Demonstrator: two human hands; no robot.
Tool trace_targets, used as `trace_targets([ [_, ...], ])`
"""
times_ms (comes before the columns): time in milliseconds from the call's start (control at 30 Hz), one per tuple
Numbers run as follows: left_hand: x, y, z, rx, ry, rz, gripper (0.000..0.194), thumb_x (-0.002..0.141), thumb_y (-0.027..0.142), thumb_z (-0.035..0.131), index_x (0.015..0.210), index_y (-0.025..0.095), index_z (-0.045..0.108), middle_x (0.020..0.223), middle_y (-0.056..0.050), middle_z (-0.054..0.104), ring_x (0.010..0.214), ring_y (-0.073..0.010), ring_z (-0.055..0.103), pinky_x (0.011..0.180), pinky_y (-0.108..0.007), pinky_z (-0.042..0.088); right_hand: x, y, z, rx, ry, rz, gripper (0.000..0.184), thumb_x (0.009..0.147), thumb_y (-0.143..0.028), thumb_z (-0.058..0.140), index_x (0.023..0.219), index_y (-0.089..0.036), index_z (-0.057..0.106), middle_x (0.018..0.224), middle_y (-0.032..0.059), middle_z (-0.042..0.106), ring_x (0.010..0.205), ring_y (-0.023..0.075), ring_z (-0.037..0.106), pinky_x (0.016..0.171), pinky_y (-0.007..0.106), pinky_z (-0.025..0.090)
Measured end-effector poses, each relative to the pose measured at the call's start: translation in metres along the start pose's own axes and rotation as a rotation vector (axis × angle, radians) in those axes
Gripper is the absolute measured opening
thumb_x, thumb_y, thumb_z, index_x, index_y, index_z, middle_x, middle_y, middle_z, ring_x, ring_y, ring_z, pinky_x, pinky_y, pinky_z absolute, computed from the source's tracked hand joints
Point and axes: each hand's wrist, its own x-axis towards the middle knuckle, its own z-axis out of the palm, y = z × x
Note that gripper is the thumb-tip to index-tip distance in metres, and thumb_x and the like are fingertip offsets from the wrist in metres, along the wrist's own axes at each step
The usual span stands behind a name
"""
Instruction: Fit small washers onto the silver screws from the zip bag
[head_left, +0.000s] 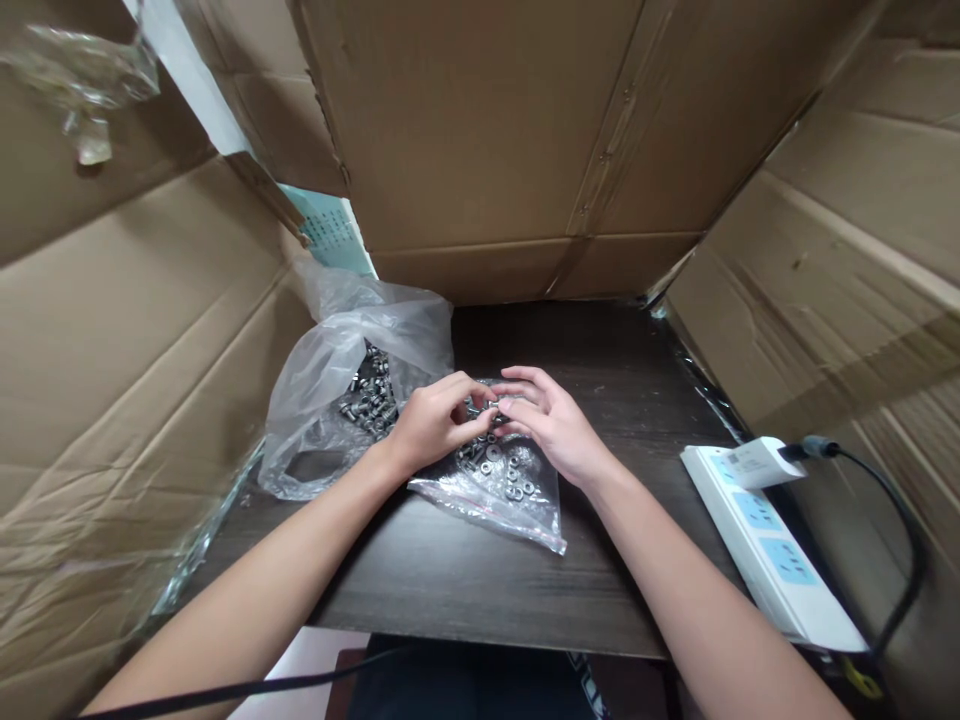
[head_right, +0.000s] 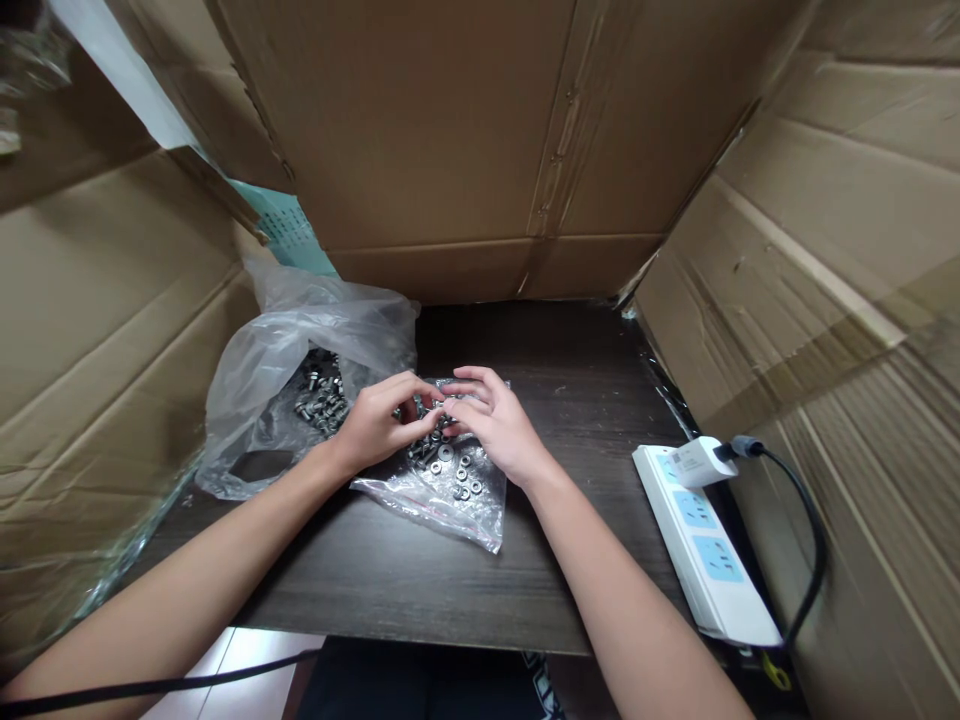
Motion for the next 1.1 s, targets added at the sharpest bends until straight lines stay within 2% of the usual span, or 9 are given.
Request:
trace_targets([
  [167,-0.0005,0.0014,0.0002,0.007,-0.025,-0.007,0.011,0.091,0.022,0.068,0.099,0.015,0.067,0.086,-0.001,0.066,0.055,-0.0053,0.053,0.056,-0.019,0.042,0.0008,0.0013,-0.0012,0.021,-0.058,-0.015,0.049,0.072,-0.028,0.083,0.113,-0.021,0.058,0.094,0.0025,0.074,0.079,0.0159,0.071,0.073,0.03,0.06],
  [333,0.0,0.0012,0.0007,0.004,-0.04,0.002,0.011,0.091,0.023,0.067,0.099,0.016,0.068,0.085,-0.001,0.065,0.055,-0.0054,0.052,0.057,-0.019,0.043,0.001,0.0035,0.0023,-0.251,0.057,-0.004,0.03,0.091,-0.047,0.06,0.102,-0.02,0.06,0.058,-0.0037,0.061,0.048,0.0141,0.062,0.048,0.026,0.052],
  [400,0.0001,0.0002,0.0006,0.006,-0.014,-0.009,0.009,0.091,0.022,0.067,0.098,0.015,0.067,0.085,-0.001,0.065,0.054,-0.0049,0.051,0.056,-0.019,0.042,0.0001,0.0029,0.0032,-0.256,0.064,-0.019,0.03,0.091,-0.047,0.059,0.104,-0.02,0.061,0.07,-0.0008,0.064,0.058,0.0155,0.066,0.048,0.026,0.054],
  [467,0.0,-0.0006,0.0005,0.007,-0.004,-0.013,0.009,0.091,0.022,0.067,0.097,0.015,0.067,0.085,-0.001,0.065,0.054,-0.0051,0.051,0.057,-0.019,0.042,-0.0007,0.0015,0.0028,-0.18,0.015,-0.032,0.033,0.084,-0.041,0.07,0.109,-0.021,0.06,0.094,0.0033,0.068,0.078,0.0177,0.07,0.059,0.029,0.061],
  [533,-0.0002,-0.0008,0.0004,0.006,-0.008,-0.006,0.009,0.091,0.022,0.067,0.098,0.016,0.066,0.086,-0.001,0.065,0.055,-0.0054,0.052,0.057,-0.019,0.043,-0.0008,0.0002,0.0011,-0.099,-0.044,-0.034,0.043,0.077,-0.034,0.078,0.113,-0.022,0.058,0.106,0.0047,0.068,0.085,0.0175,0.07,0.068,0.032,0.062],
  [700,0.0003,0.0013,0.0001,0.022,-0.025,0.003,0.011,0.092,0.023,0.067,0.1,0.016,0.066,0.088,-0.001,0.066,0.056,-0.0054,0.053,0.056,-0.019,0.043,0.0019,0.0012,-0.0029,-0.057,-0.052,-0.048,0.047,0.073,-0.034,0.083,0.111,-0.022,0.057,0.094,0.0027,0.071,0.076,0.0161,0.069,0.072,0.033,0.06],
  [867,0.0006,0.0016,-0.0006,0.028,-0.035,-0.002,0.009,0.092,0.021,0.065,0.098,0.015,0.065,0.088,-0.001,0.065,0.056,-0.0054,0.054,0.058,-0.019,0.043,0.0013,0.0044,0.0014,-0.257,0.041,-0.087,0.031,0.089,-0.049,0.065,0.102,-0.02,0.061,0.066,-0.0019,0.063,0.058,0.0137,0.06,0.059,0.03,0.055],
  [1000,-0.0008,-0.0003,-0.0003,0.02,-0.023,-0.013,0.01,0.091,0.02,0.065,0.1,0.015,0.064,0.091,-0.002,0.065,0.058,-0.0054,0.055,0.059,-0.019,0.044,-0.0012,0.0023,0.0038,-0.189,-0.024,-0.086,0.039,0.082,-0.043,0.074,0.112,-0.022,0.059,0.103,0.0062,0.07,0.086,0.0192,0.069,0.065,0.031,0.059],
  [1100,-0.0008,0.0,0.0003,0.021,-0.023,-0.002,0.01,0.093,0.021,0.065,0.1,0.016,0.064,0.091,-0.002,0.066,0.058,-0.0055,0.055,0.059,-0.019,0.044,-0.0007,0.0012,0.0025,-0.087,-0.077,-0.078,0.052,0.075,-0.038,0.081,0.118,-0.023,0.055,0.101,0.0044,0.071,0.085,0.0181,0.07,0.072,0.033,0.061],
])
